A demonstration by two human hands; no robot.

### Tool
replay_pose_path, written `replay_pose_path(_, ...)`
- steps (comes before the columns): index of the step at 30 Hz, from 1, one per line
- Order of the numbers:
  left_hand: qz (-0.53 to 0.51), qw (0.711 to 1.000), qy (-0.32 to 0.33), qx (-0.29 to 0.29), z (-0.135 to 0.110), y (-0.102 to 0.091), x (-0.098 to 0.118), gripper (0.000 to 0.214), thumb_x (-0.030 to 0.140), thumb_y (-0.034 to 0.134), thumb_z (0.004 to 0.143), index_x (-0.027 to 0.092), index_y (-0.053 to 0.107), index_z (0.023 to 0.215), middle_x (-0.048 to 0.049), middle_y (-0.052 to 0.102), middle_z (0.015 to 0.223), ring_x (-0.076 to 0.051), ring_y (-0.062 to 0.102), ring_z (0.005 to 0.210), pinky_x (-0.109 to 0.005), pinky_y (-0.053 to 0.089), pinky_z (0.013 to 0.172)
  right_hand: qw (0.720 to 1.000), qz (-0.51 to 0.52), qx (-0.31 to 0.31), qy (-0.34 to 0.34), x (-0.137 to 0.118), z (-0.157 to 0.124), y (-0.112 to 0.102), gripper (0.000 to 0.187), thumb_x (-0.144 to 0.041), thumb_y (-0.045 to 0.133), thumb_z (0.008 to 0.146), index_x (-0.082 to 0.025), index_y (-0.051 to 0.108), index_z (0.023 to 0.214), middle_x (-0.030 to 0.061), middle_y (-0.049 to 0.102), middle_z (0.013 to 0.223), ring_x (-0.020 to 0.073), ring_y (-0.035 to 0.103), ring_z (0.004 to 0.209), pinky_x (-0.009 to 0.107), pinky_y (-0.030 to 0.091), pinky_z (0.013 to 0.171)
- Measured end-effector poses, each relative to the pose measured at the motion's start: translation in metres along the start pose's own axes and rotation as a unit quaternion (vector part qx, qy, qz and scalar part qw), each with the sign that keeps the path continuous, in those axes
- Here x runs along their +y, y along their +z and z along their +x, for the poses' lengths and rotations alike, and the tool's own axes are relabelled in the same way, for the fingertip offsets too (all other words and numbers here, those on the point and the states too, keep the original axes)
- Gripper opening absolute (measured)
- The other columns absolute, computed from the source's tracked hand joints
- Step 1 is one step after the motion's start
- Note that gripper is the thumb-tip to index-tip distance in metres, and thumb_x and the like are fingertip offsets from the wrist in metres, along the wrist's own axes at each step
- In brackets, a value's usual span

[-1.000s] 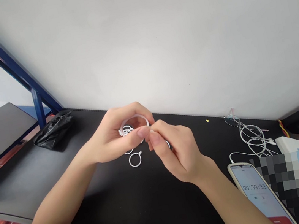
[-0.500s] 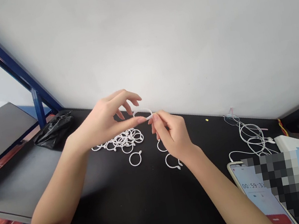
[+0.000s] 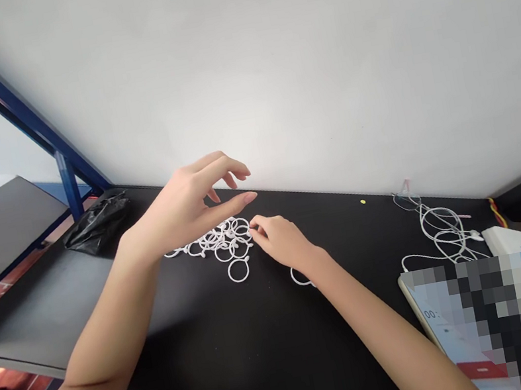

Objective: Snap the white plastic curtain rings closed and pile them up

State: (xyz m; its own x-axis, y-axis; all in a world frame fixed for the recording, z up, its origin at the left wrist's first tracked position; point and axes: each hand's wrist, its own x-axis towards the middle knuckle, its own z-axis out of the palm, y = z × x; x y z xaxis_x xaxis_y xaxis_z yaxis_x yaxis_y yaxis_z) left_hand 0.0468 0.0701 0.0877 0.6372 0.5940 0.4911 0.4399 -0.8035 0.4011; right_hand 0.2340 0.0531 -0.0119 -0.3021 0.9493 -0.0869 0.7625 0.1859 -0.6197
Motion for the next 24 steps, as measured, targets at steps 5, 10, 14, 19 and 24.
replay_pose_path(5, 0.002, 1.000, -0.001, -0.012, -0.001, 0.001, 0.001, 0.024, 0.039, 0.054, 0.097, 0.018, 0.057, 0.109, -0.0042, 0.063, 0.107, -0.013, 0.061, 0.089, -0.025, 0.047, 0.067, 0.997, -0.043, -0.009, 0.070, 0.019, -0.002, -0.035, 0.014, -0.028, 0.053, 0.090, -0.020, 0.062, 0.098, 0.0054, 0.070, 0.097, 0.0147, 0.063, 0.069, 0.028, 0.045, 0.065)
replay_pose_path(10, 0.003, 1.000, 0.001, -0.025, -0.001, 0.002, 0.001, 0.024, 0.039, 0.053, 0.097, 0.018, 0.057, 0.108, -0.0039, 0.063, 0.105, -0.013, 0.060, 0.087, -0.024, 0.046, 0.065, 0.986, -0.089, -0.050, 0.131, 0.038, -0.005, -0.050, 0.015, -0.014, 0.068, 0.070, -0.019, 0.063, 0.083, 0.0054, 0.067, 0.090, 0.0160, 0.060, 0.070, 0.028, 0.043, 0.061)
replay_pose_path(14, 0.006, 1.000, 0.006, -0.029, 0.001, 0.004, 0.000, 0.023, 0.039, 0.053, 0.097, 0.018, 0.057, 0.108, -0.0050, 0.064, 0.104, -0.014, 0.061, 0.086, -0.025, 0.046, 0.065, 0.986, -0.091, -0.054, 0.131, 0.042, -0.001, -0.036, 0.019, -0.004, 0.064, 0.062, -0.020, 0.056, 0.070, 0.0032, 0.062, 0.078, 0.0148, 0.055, 0.062, 0.028, 0.037, 0.055)
replay_pose_path(19, 0.010, 0.999, 0.002, -0.037, 0.001, 0.006, 0.001, 0.023, 0.038, 0.053, 0.097, 0.018, 0.057, 0.107, -0.0051, 0.064, 0.104, -0.014, 0.062, 0.086, -0.024, 0.044, 0.062, 0.996, -0.015, -0.048, 0.076, 0.032, -0.002, -0.036, 0.019, -0.005, 0.061, 0.062, -0.020, 0.050, 0.063, -0.0015, 0.057, 0.066, 0.0124, 0.052, 0.055, 0.026, 0.039, 0.051)
replay_pose_path(24, -0.031, 0.998, 0.008, -0.046, 0.001, 0.004, 0.006, 0.024, 0.040, 0.056, 0.096, 0.017, 0.058, 0.105, -0.0041, 0.064, 0.103, -0.013, 0.061, 0.085, -0.024, 0.044, 0.062, 0.995, 0.090, 0.029, -0.007, 0.000, -0.019, -0.056, 0.010, -0.015, 0.061, 0.076, -0.020, 0.055, 0.071, -0.0018, 0.064, 0.072, 0.0137, 0.063, 0.067, 0.026, 0.050, 0.061)
